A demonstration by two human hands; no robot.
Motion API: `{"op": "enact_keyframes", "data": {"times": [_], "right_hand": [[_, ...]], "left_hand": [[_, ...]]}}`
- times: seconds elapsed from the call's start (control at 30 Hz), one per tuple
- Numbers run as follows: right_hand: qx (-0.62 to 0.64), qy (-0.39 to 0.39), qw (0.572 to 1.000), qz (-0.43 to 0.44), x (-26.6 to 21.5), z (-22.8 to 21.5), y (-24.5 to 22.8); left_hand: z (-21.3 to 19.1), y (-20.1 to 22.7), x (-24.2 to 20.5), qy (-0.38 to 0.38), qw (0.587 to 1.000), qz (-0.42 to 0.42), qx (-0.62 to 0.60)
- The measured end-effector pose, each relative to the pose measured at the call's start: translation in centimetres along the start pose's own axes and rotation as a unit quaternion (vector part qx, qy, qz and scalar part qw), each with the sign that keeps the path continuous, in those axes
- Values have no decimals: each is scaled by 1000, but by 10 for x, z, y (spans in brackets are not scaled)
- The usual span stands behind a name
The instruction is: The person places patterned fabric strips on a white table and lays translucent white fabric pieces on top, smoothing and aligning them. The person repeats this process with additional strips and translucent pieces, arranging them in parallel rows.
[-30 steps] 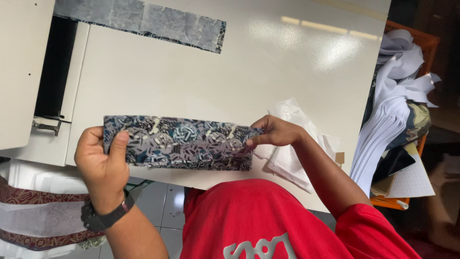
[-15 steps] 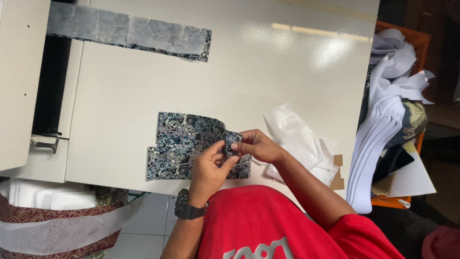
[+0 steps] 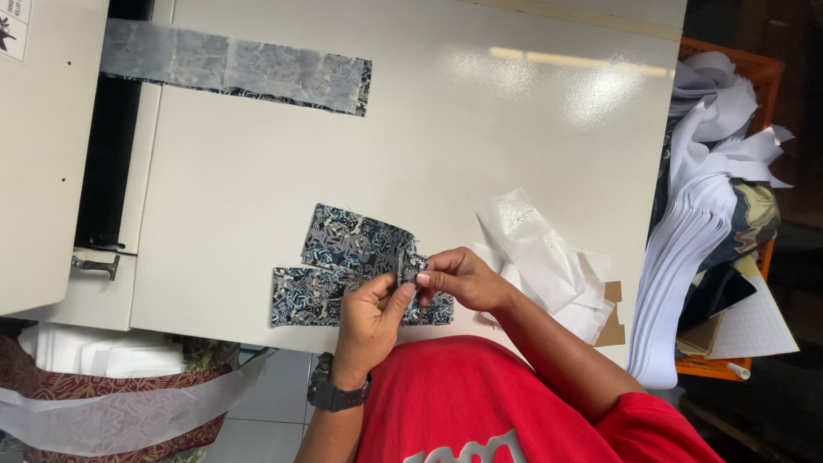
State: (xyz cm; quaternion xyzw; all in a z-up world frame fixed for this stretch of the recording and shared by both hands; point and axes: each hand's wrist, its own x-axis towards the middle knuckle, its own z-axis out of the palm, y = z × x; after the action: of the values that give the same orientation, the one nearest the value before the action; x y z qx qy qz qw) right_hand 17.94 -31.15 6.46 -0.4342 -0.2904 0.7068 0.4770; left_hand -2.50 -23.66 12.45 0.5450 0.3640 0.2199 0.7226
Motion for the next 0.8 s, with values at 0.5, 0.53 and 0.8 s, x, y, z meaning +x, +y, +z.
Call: {"op": "enact_keyframes", "data": {"times": [0.5,0.53,0.8], "right_hand": [[-23,32,990,-137,-25,-21,-16],[-16,38,987,-155,-32,-34,-22],[109,198,955,-195,-95,-126,-79]], "left_hand": [[-27,-15,-2,82,995,59,-25],[-38,-11,-5,102,993,65,-13],[-152,36,-44,269,957,91,59]]}}
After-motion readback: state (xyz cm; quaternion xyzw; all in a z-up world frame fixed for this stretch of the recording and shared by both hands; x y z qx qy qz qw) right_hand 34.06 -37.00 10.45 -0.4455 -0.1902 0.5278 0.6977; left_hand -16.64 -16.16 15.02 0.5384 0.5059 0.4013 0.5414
